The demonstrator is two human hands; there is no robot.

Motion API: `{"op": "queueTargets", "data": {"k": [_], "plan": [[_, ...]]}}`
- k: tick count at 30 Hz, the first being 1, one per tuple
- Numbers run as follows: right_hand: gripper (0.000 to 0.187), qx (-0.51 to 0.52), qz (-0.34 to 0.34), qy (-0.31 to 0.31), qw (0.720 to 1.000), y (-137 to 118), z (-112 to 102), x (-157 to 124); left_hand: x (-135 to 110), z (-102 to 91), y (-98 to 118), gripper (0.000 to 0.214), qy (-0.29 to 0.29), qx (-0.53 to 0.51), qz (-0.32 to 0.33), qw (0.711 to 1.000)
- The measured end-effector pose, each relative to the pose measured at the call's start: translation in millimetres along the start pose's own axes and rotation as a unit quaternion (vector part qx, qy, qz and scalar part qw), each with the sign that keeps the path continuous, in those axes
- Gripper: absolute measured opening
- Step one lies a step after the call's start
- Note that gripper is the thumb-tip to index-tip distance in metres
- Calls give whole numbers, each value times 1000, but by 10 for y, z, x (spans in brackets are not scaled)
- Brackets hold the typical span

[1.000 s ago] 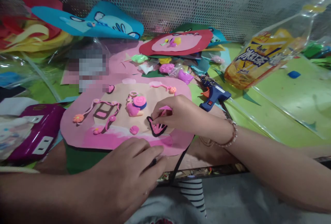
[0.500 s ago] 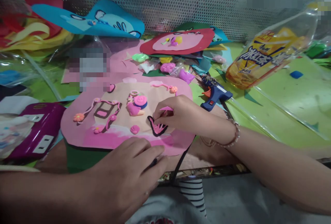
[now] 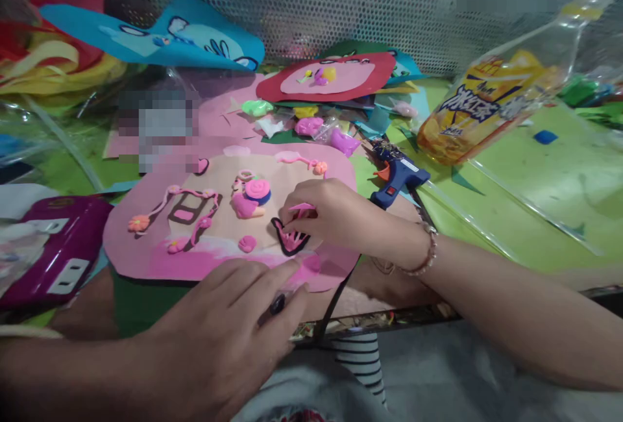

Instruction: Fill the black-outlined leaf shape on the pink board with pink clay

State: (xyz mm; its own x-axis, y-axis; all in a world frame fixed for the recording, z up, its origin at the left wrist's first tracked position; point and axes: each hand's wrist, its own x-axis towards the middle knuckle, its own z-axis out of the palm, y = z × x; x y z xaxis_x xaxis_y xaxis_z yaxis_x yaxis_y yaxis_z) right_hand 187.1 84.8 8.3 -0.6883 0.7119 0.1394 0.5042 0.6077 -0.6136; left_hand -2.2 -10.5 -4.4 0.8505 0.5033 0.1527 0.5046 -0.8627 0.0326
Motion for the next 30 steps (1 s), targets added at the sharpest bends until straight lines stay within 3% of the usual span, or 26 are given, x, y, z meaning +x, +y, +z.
{"op": "queueTargets", "data": {"k": [8,19,30], "plan": [[6,-11,-3,5,1000,60,18,-7,20,-35,-45,61,-38,-23,-53,998],[17,-27,-25,12,999,42,-4,-13,42,30,-91,56,-20,-40,-45,998],[23,-4,41,6,999,27,-18,-13,72,-24,-54,56,-49,3,-63,997]]}}
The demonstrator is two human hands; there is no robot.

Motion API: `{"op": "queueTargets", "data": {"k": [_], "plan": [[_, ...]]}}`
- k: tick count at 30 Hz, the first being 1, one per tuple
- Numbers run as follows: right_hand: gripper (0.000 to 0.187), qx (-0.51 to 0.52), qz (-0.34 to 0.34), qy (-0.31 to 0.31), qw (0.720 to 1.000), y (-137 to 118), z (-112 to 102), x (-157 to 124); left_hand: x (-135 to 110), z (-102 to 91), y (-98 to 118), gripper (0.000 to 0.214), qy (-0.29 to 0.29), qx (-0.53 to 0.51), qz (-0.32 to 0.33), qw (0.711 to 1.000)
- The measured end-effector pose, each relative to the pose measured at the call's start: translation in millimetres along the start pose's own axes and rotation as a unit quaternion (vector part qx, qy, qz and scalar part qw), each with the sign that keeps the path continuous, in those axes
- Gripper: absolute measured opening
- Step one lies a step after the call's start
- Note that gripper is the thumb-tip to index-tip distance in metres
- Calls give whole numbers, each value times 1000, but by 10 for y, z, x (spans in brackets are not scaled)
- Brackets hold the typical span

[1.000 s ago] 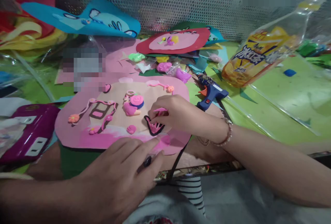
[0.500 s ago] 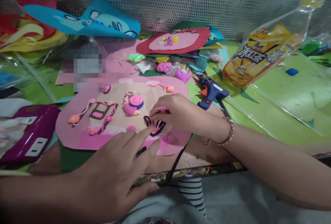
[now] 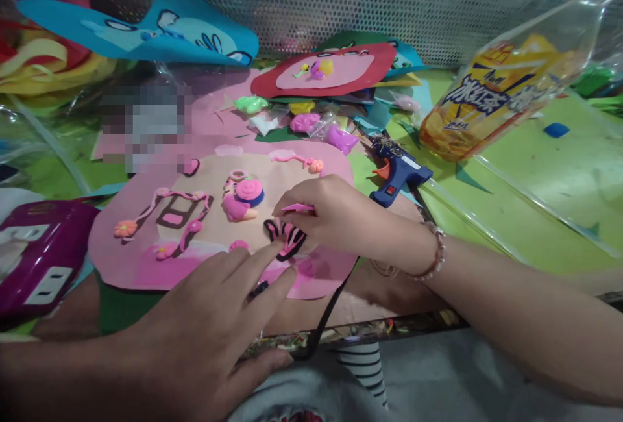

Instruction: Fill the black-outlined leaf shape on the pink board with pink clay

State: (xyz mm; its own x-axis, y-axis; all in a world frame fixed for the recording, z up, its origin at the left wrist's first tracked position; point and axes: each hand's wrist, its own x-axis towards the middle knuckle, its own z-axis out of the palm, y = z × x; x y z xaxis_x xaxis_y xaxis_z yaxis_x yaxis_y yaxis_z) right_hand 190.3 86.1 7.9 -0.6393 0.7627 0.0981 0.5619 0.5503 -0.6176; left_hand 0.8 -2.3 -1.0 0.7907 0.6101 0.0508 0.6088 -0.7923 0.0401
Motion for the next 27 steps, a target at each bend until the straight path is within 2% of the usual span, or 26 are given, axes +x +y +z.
{"op": "queueTargets", "data": {"k": [5,12,18,27], "plan": [[21,-10,9,12,1000,-20,-15,-3,2,5,-6,57,6,-4,6,1000],[21,-65,-46,45,996,27,18,-29,-7,20,-11,56,0,-18,3,1000],[21,-87,-63,30,994,13,28,-44,-14,23,-5,63,9,-47,-25,999],[22,-132,-80,11,988,-1,13,-63,25,-3,-26,59,-6,-63,-10,998]]}}
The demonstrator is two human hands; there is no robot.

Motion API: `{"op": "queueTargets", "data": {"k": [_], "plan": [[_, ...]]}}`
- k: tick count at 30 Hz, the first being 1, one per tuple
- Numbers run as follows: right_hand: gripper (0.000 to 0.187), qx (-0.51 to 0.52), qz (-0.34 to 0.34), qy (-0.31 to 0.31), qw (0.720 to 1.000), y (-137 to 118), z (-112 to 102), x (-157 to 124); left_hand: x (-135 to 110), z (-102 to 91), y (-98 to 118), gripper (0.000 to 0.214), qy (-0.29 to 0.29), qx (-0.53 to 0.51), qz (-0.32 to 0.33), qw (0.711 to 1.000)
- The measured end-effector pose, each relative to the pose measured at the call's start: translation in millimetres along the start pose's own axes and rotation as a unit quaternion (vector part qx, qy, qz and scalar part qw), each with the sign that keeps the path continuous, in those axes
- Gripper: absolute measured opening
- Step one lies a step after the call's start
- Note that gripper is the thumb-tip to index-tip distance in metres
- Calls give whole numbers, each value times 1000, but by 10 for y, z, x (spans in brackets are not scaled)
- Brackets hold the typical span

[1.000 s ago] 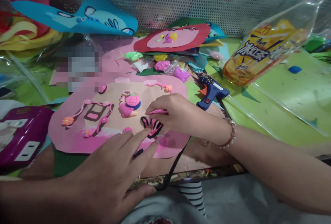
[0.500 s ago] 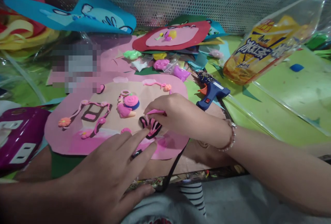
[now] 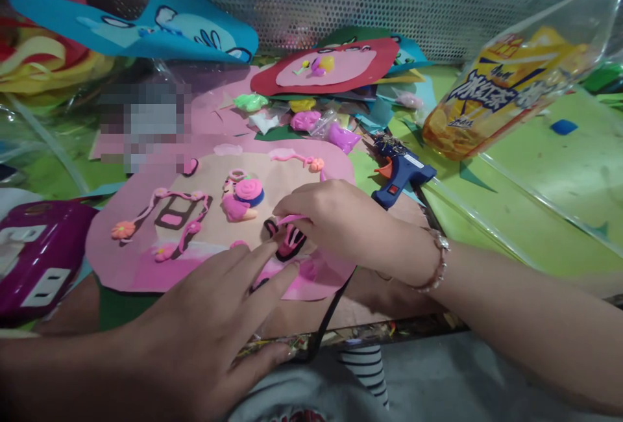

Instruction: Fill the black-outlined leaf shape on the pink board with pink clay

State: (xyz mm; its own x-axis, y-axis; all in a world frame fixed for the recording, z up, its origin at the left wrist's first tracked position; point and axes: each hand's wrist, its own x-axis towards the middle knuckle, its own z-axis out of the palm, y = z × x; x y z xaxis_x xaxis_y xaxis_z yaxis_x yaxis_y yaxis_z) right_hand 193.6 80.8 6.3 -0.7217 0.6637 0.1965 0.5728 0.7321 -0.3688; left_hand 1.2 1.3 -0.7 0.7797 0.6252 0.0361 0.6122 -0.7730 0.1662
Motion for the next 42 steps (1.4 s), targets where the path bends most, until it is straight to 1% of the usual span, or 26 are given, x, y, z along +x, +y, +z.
{"op": "queueTargets", "data": {"k": [3,8,11,13,15,17,19,21,25,27,31,34,36,38,40,42], "plan": [[22,4,4,1,1000,1,5,9,1,4,0,59,-5,-3,-2,1000],[20,28,-4,6,1000,22,20,19,-21,46,-24,63,16,-15,13,1000],[21,26,-9,8,1000,39,5,20,-23,74,-45,62,17,-27,21,999],[26,24,-13,7,1000,44,-18,19,-15,83,-57,64,14,-42,23,999],[35,7,-16,2,1000,47,-44,12,-5,85,-65,64,10,-55,17,998],[45,-22,-16,-19,999,51,-64,-2,4,82,-68,64,8,-60,12,998],[50,-44,-18,-52,997,60,-73,-20,7,79,-67,63,9,-56,12,998],[49,-57,-25,-75,995,70,-79,-36,7,74,-64,62,12,-47,16,999],[47,-107,-33,-82,990,69,-121,-58,4,57,-55,63,14,-31,27,999],[45,-131,-29,-96,986,52,-158,-68,5,45,-46,65,12,-22,22,999],[42,-200,-46,-139,969,16,-208,-91,-1,41,-29,65,8,-8,12,1000],[44,-240,-61,-111,962,11,-210,-105,-14,63,-36,62,19,-18,11,1000],[46,-237,-68,-97,964,9,-208,-109,-21,76,-44,59,31,-23,15,999],[47,-224,-72,-114,965,3,-211,-113,-22,76,-47,55,37,-12,26,999],[43,-213,-80,-137,964,-5,-215,-118,-19,64,-44,52,37,4,31,999],[38,-202,-82,-140,966,-7,-216,-125,-13,47,-38,49,35,16,32,999]]}}
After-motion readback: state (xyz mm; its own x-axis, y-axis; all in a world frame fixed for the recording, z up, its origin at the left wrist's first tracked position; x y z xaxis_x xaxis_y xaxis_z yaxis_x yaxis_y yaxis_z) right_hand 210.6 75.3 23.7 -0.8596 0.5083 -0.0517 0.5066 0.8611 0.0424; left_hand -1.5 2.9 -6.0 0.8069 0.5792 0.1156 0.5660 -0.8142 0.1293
